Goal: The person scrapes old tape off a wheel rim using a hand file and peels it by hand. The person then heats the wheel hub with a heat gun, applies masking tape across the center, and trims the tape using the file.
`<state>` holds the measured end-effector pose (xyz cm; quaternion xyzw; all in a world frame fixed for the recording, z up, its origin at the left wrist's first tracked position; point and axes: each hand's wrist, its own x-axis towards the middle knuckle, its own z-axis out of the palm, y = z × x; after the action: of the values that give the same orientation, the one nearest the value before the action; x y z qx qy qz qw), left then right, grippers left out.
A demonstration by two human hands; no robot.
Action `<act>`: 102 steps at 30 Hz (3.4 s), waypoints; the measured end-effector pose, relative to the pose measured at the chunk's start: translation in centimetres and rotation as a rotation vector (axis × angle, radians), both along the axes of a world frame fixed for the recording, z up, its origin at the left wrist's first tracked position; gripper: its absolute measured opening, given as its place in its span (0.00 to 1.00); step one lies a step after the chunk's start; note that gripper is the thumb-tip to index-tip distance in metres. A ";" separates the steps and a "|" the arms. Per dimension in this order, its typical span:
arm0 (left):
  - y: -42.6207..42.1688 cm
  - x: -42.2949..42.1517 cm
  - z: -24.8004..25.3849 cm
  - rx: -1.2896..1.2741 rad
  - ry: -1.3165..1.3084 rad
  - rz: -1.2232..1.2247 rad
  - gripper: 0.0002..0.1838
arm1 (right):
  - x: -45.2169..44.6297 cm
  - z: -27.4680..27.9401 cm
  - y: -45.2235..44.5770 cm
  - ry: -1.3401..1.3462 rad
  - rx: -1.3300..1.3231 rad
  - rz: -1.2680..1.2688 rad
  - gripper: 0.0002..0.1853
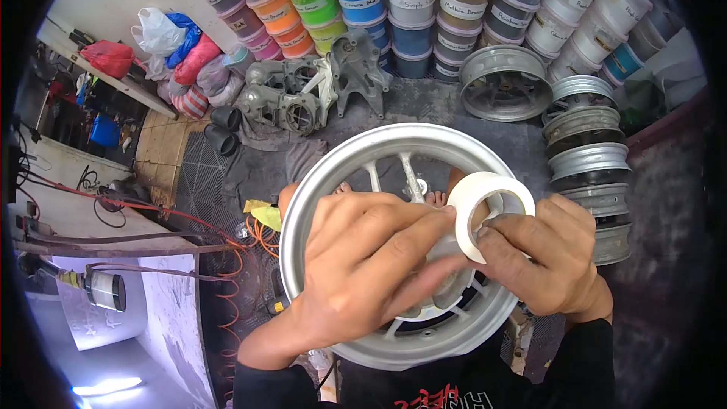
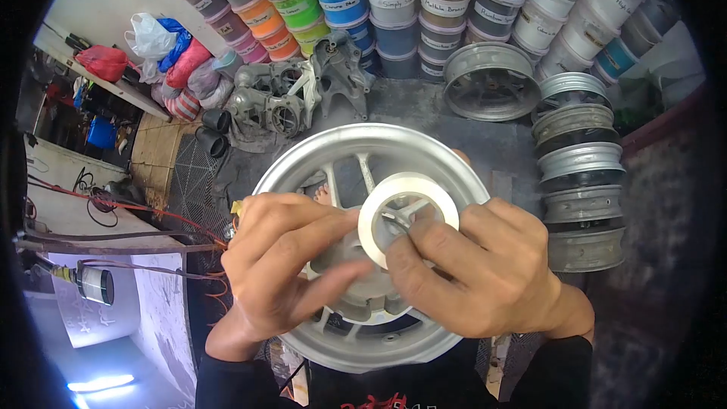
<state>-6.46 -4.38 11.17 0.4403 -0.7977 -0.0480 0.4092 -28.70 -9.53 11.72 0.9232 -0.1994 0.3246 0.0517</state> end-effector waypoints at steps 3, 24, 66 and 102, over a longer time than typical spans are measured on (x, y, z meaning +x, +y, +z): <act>0.1 -0.4 0.5 -0.066 -0.007 -0.009 0.22 | -0.2 0.3 0.7 -0.031 -0.032 -0.027 0.13; 0.3 -1.5 -1.0 -0.040 0.214 -0.126 0.06 | 0.3 -1.6 2.9 -0.238 0.058 -0.024 0.15; 0.1 3.2 -1.0 0.755 0.409 -0.277 0.21 | -4.8 -3.6 2.4 -0.295 0.729 -0.067 0.17; -0.5 4.6 -1.9 0.616 0.317 -0.008 0.42 | 2.5 -2.2 -1.9 -0.330 0.765 0.010 0.12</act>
<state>-1.89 -4.87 9.29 0.5269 -0.6742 -0.3559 0.3758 -26.20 -11.43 9.55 0.8122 -0.3069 0.3710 -0.3293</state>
